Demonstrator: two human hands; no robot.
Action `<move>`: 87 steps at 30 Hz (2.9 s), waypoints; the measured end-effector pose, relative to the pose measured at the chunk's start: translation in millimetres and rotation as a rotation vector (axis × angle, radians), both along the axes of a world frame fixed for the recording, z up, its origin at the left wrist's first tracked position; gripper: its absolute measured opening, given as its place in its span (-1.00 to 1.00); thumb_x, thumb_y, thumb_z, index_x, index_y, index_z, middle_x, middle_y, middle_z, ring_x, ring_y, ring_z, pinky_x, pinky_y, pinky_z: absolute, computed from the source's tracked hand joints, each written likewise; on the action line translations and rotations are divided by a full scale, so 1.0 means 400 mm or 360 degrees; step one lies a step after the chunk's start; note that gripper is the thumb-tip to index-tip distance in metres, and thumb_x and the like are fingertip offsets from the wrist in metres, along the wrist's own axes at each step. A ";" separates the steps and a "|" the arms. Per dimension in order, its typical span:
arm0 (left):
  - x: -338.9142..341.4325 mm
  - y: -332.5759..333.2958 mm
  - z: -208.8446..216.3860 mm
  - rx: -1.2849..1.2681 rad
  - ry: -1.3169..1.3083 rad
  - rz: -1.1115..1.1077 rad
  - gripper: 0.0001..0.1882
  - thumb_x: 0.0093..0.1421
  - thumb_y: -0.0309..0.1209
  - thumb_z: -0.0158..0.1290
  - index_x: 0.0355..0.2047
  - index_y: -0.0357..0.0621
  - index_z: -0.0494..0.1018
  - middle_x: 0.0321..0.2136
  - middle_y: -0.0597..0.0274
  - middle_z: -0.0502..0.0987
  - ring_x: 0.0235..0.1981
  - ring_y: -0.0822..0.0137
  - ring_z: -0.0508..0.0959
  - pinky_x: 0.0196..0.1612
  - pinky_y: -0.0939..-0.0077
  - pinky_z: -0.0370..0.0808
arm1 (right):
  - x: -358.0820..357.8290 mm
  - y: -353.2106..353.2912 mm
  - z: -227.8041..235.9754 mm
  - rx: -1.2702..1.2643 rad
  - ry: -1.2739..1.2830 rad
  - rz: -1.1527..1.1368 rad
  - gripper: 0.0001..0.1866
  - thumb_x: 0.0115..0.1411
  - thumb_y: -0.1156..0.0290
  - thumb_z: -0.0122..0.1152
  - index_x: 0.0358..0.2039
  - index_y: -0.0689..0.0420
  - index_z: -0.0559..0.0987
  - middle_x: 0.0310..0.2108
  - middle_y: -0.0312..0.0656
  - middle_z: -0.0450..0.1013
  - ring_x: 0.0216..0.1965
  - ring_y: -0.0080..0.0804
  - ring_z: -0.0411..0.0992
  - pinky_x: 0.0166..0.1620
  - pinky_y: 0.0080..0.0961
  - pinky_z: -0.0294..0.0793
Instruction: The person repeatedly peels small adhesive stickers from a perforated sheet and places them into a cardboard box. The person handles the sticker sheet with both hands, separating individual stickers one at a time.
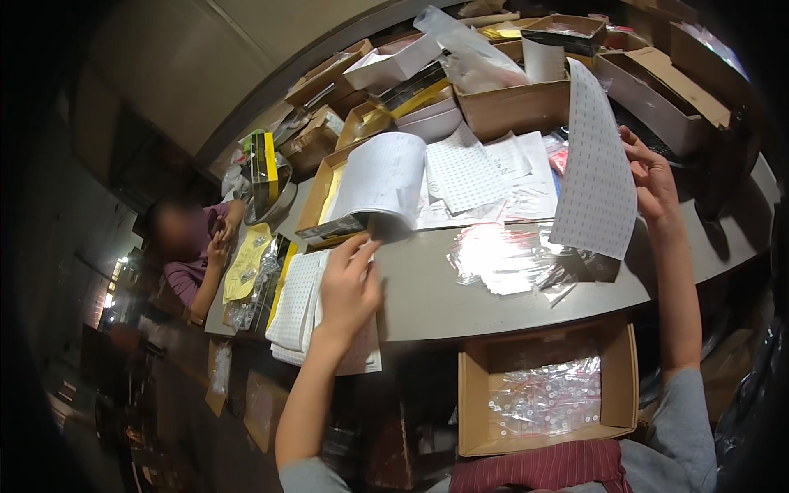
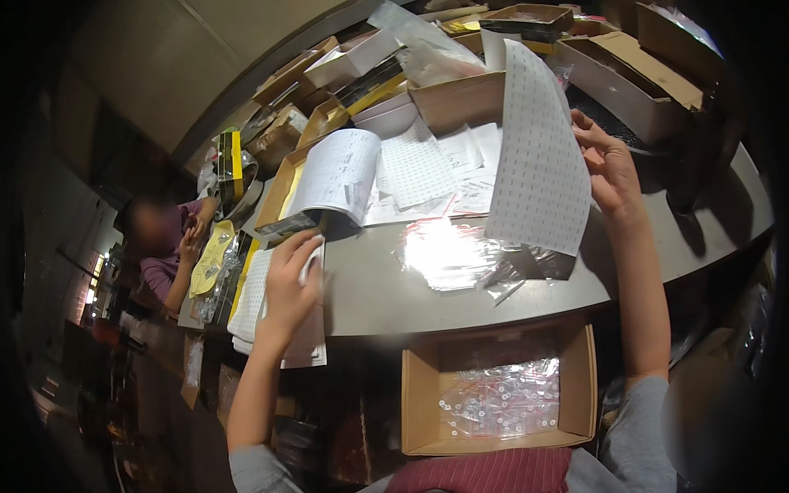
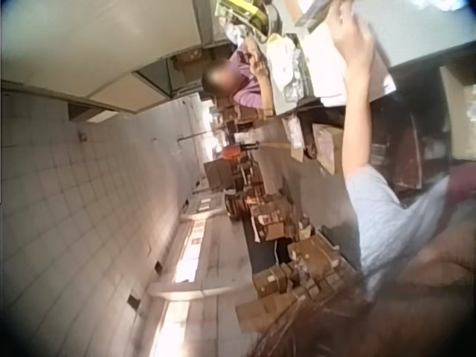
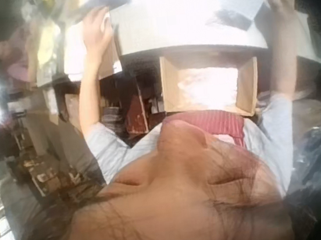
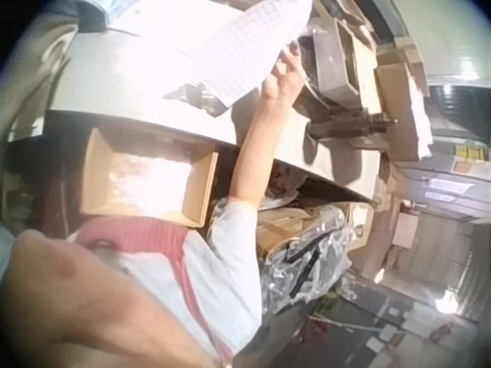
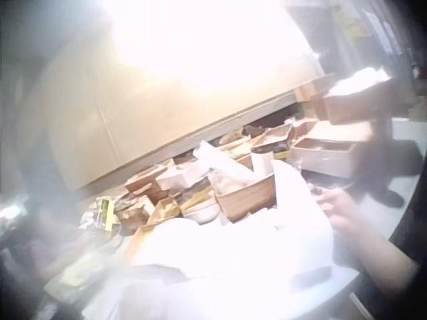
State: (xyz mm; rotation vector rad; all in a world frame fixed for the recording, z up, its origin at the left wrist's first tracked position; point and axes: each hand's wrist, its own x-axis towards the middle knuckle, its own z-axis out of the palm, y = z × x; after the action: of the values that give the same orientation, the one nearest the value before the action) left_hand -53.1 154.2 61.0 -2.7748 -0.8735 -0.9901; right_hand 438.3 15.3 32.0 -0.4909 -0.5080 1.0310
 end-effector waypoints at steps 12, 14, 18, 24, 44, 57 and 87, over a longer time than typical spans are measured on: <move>0.351 0.150 -0.015 -0.0063 0.0871 -0.0266 -0.78 0.15 -0.37 0.19 -0.17 0.00 0.57 -0.34 0.18 0.66 -0.20 0.04 0.63 -0.05 0.14 0.45 | -0.047 -0.009 0.014 -0.0024 0.0024 -0.0057 -0.67 0.19 0.67 0.25 -0.03 0.22 0.50 -0.11 -0.13 0.50 -0.10 -0.39 0.55 0.03 -0.51 0.61; 0.363 0.141 -0.005 -0.0155 0.0799 -0.0315 -0.88 0.13 -0.37 0.14 -0.30 0.00 0.56 -0.40 0.15 0.64 -0.21 0.01 0.62 -0.04 0.11 0.43 | -0.062 -0.013 0.021 -0.0022 0.0025 -0.0040 -0.66 0.18 0.67 0.26 -0.02 0.23 0.50 -0.13 -0.15 0.50 -0.13 -0.41 0.54 0.01 -0.51 0.61; 0.354 0.180 0.017 -0.0104 0.0845 -0.0433 -0.65 0.13 -0.33 0.29 -0.06 -0.08 0.60 -0.24 0.08 0.68 -0.18 -0.01 0.64 -0.12 0.14 0.54 | -0.093 -0.028 0.045 -0.0073 0.0002 -0.0078 -0.61 0.08 0.63 0.35 -0.04 0.21 0.54 -0.12 -0.13 0.49 -0.15 -0.41 0.53 -0.03 -0.57 0.60; 0.339 0.243 0.036 0.0002 0.0944 -0.0555 -0.84 0.12 -0.39 0.19 -0.25 -0.04 0.57 -0.41 0.09 0.65 -0.33 -0.03 0.65 -0.24 0.09 0.56 | -0.084 -0.033 0.052 -0.0047 0.0025 -0.0083 -0.62 0.07 0.62 0.37 -0.06 0.19 0.56 -0.13 -0.13 0.51 -0.11 -0.42 0.53 -0.02 -0.58 0.58; 0.376 0.325 0.148 -0.1161 -0.1153 -0.0392 -0.82 0.34 -0.57 0.08 -0.10 -0.36 0.58 -0.19 0.11 0.64 -0.17 0.31 0.66 0.04 0.40 0.62 | -0.061 -0.009 0.032 0.0093 0.0131 -0.0217 -0.52 0.17 0.62 0.27 0.13 0.23 0.47 -0.02 -0.07 0.48 -0.03 -0.34 0.53 0.04 -0.47 0.61; 0.183 -0.246 0.420 0.0105 -0.1191 -0.0925 -0.53 0.47 -0.38 -0.18 0.29 -0.36 0.32 0.34 -0.07 0.31 0.39 0.04 0.30 0.39 0.11 0.34 | -0.161 -0.033 0.076 -0.0163 -0.0174 0.0558 -0.58 0.29 0.35 0.24 0.09 0.32 0.60 -0.02 -0.01 0.58 -0.06 -0.40 0.58 0.01 -0.47 0.63; -0.135 -0.508 0.196 -0.0327 -0.1214 -0.0423 -0.66 0.40 -0.16 -0.04 -0.44 -0.13 0.29 -0.31 0.14 0.31 -0.25 0.32 0.36 -0.04 0.32 0.29 | 0.021 0.044 0.088 -0.0418 -0.1093 -0.0316 -0.60 0.11 0.66 0.28 0.01 0.33 0.62 -0.10 -0.10 0.57 -0.03 -0.37 0.55 0.15 -0.50 0.55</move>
State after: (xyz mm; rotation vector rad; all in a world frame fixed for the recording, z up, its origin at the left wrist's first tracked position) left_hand -106.9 -48.9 139.5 -2.7108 -0.6834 -2.1974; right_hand 446.8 32.8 67.3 -1.1225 -0.9134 0.7218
